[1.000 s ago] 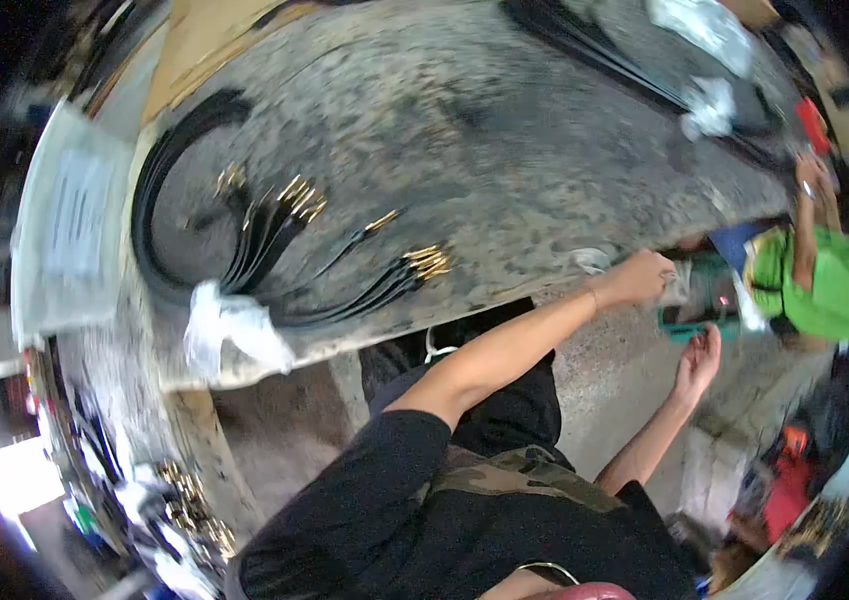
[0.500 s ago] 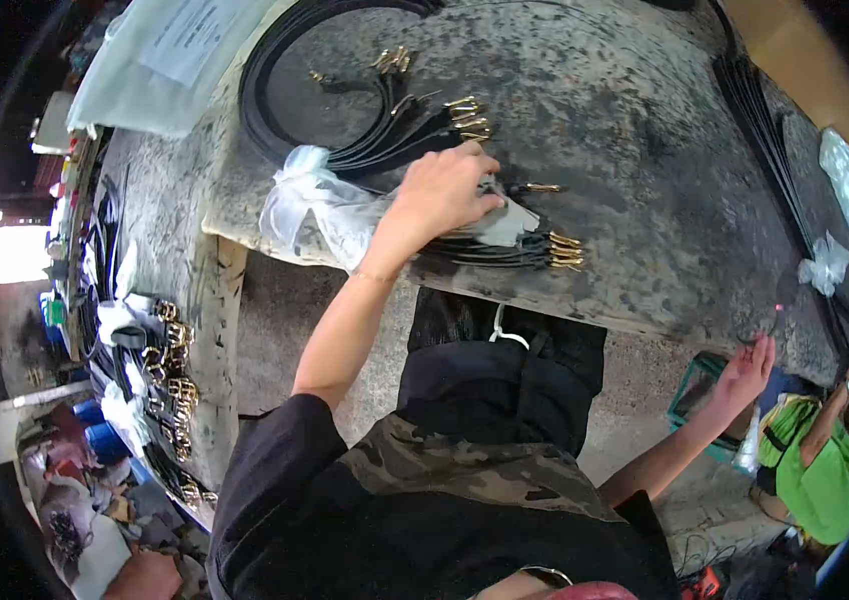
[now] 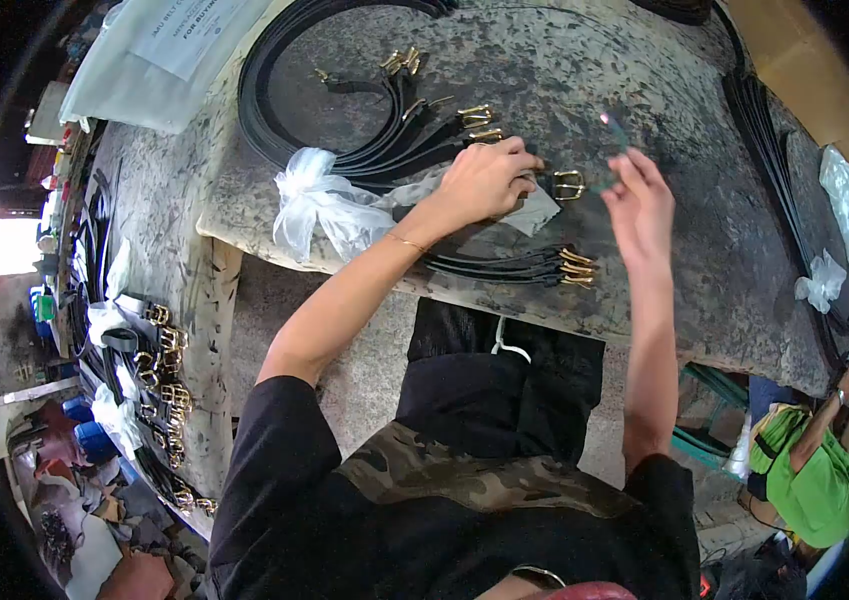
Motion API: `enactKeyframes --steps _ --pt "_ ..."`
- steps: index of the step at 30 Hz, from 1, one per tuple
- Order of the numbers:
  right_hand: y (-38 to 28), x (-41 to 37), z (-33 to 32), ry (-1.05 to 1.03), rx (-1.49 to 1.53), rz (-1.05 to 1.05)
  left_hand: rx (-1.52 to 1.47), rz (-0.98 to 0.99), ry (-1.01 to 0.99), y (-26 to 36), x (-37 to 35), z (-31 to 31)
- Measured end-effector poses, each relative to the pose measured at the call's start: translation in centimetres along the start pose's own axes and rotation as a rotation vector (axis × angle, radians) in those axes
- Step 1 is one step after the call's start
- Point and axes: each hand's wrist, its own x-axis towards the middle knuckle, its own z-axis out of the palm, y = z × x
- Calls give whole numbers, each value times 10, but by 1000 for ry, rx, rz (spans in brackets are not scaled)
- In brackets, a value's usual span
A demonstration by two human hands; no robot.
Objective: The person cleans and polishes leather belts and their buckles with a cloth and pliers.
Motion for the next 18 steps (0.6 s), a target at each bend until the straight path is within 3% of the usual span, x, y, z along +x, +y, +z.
enactKeyframes --steps 3,5,7,10,12,15,18 --pt "39 39 23 -112 141 41 -72 6 131 -8 -4 6" --pt "48 50 27 -135 149 51 -39 347 151 -4 -11 -5" --pt "53 53 27 -118 140 5 -138 400 -43 -6 -21 -8" --pt "55 52 25 -124 120 -13 -118 254 -166 -12 -34 2" --pt "54 51 27 -126 128 -31 -79 -22 137 -7 -36 4" --pt "54 49 28 -61 172 -25 -144 -72 221 5 -20 6" --pt "52 50 23 -86 267 -3 -106 -116 170 11 -5 6"
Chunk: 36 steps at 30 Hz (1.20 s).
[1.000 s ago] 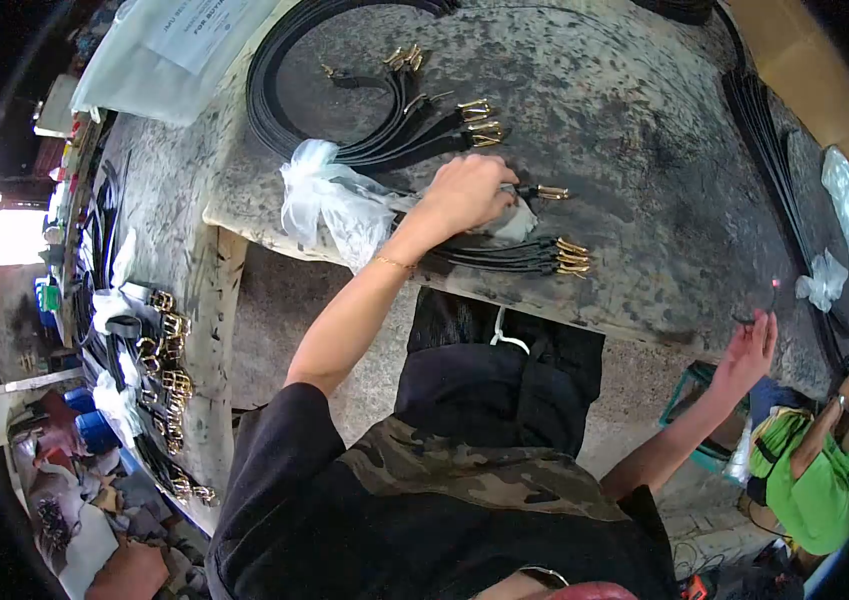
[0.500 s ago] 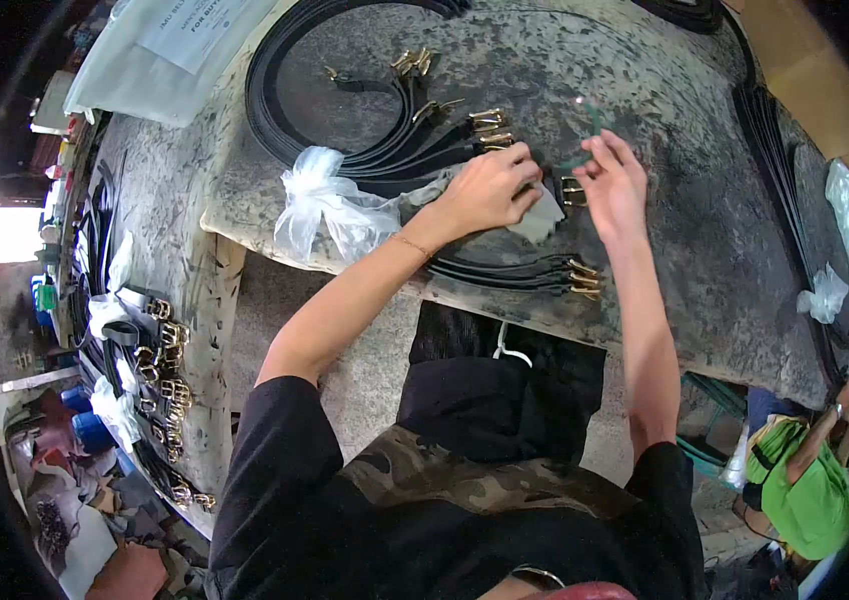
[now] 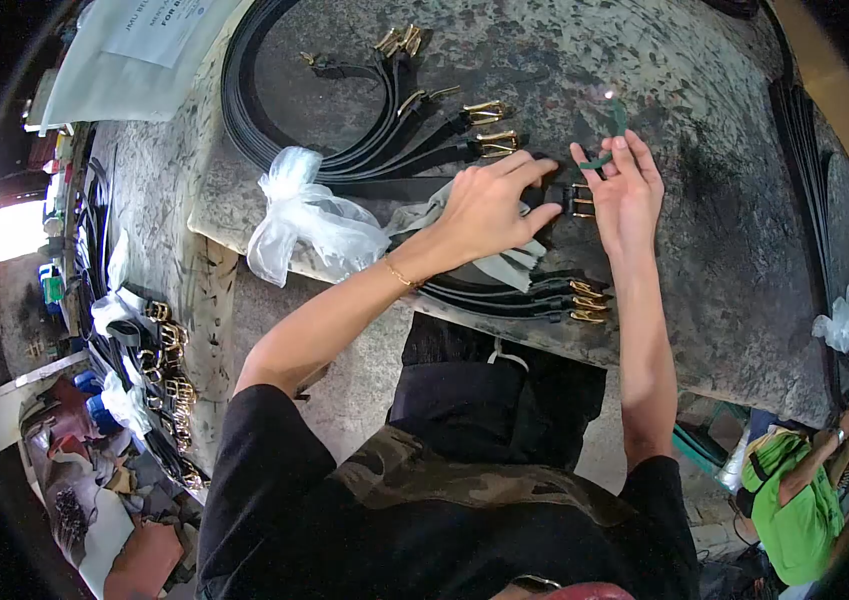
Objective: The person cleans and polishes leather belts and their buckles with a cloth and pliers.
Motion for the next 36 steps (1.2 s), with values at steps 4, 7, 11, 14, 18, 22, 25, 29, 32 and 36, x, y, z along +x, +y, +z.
enactKeyframes --steps 4,7,11,14,18,22,25,29,32,36 --pt "-3 0 -4 27 103 31 -17 -32 21 3 12 15" --pt "-4 0 -7 46 153 36 -63 15 51 -6 11 23" --pt "-5 -6 -8 112 123 20 -188 -7 150 -7 10 24" --pt "-9 -19 -11 78 -87 -100 -159 4 126 -9 8 23" --pt "0 -41 -9 74 -413 -286 -164 -17 112 -8 9 20" --pt "3 -48 -8 63 -611 -333 -151 -18 81 -8 9 19" --pt "-3 -51 -4 57 -665 -302 -152 -12 82 -9 9 18" --pt "-1 -49 -1 -5 -613 -340 -159 -19 79 -9 9 19" --pt "-2 -50 5 29 -642 -323 -161 -17 81 -8 9 19" --pt "-3 -49 6 33 -665 -309 -170 -22 77 -7 9 18"
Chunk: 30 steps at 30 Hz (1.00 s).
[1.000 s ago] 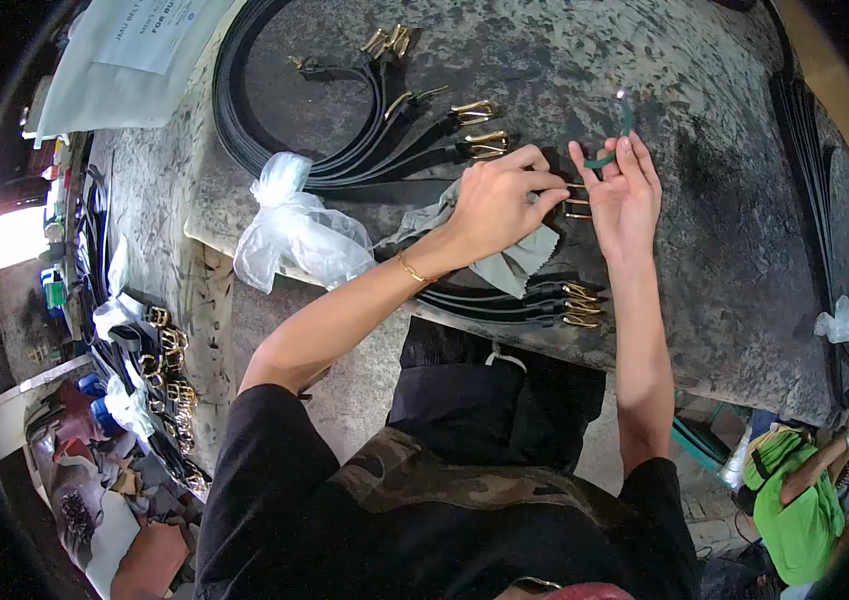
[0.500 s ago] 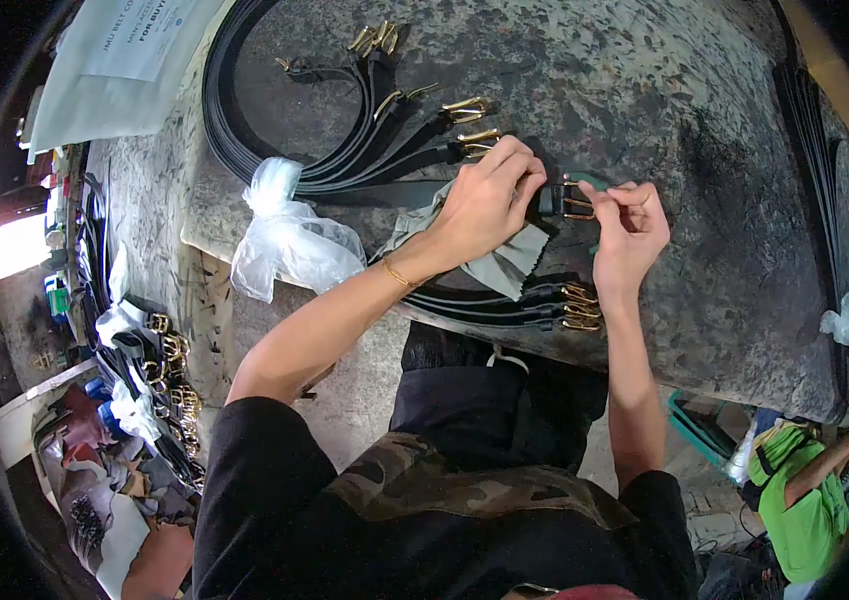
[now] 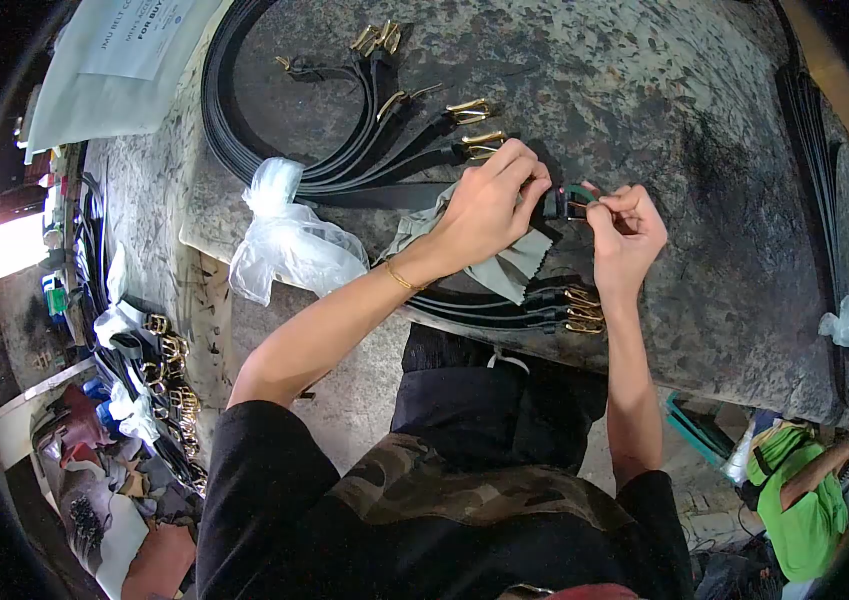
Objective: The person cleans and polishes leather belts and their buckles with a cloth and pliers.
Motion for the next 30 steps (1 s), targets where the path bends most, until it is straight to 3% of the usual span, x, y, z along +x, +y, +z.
enactKeyframes --steps 13,17,21,23,25,27,30 --pt "7 1 -4 -32 -35 -14 -19 99 63 -3 1 1" --pt "13 4 -9 59 -16 35 -221 -187 105 2 6 -8" --pt "21 2 -15 -2 94 87 1 81 95 40 62 -71" --pt "18 2 -11 5 125 68 181 266 -122 48 108 -90" --pt "21 4 -14 -9 148 61 147 428 -303 44 149 -75" --pt "22 4 -15 -17 169 51 169 448 -490 40 175 -50" --pt "23 4 -16 -25 230 67 400 521 -393 30 192 -38"
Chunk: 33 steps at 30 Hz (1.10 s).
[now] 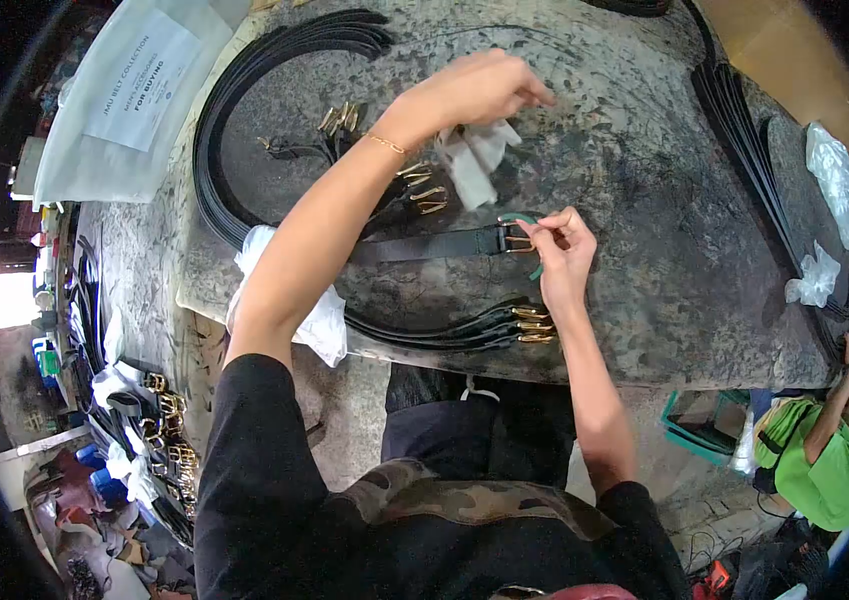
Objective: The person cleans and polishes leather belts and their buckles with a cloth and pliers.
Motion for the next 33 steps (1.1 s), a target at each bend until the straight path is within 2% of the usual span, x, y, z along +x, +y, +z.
enactKeyframes --steps 1,3,5,7,9,11,13,17,20,23,25,28,30,31,33 --pt "0 1 -1 -2 2 -5 5 2 2 1 -2 -4" --pt "0 -1 1 23 11 14 261 -199 -14 6 -22 -23" --pt "3 0 -3 7 -1 14 302 -400 -82 35 -50 -53" --pt "-1 0 1 4 69 8 340 -422 -90 59 -85 -63" --pt "0 0 1 9 63 -6 208 -367 -226 84 -122 -60" --pt "-5 1 4 30 -22 25 72 -363 -259 105 -151 -29" --pt "-5 3 3 18 34 17 68 -388 -136 111 -171 13" --pt "-7 3 3 17 58 21 67 -398 6 119 -170 56" --pt "-8 5 -2 -7 123 31 73 -215 74 108 -172 69" --pt "-12 5 1 -5 215 60 59 -148 139 103 -175 75" --pt "-13 6 1 26 228 92 -3 -181 196 99 -177 83" --pt "-11 5 -3 -58 213 52 -120 -284 286 98 -179 86" --pt "-12 2 0 -75 -147 18 -197 -366 291 97 -180 82" --pt "-10 0 1 -74 -147 23 -199 -369 287 98 -180 80" --pt "-7 -2 3 -227 -192 -91 -281 -413 293 97 -179 78"
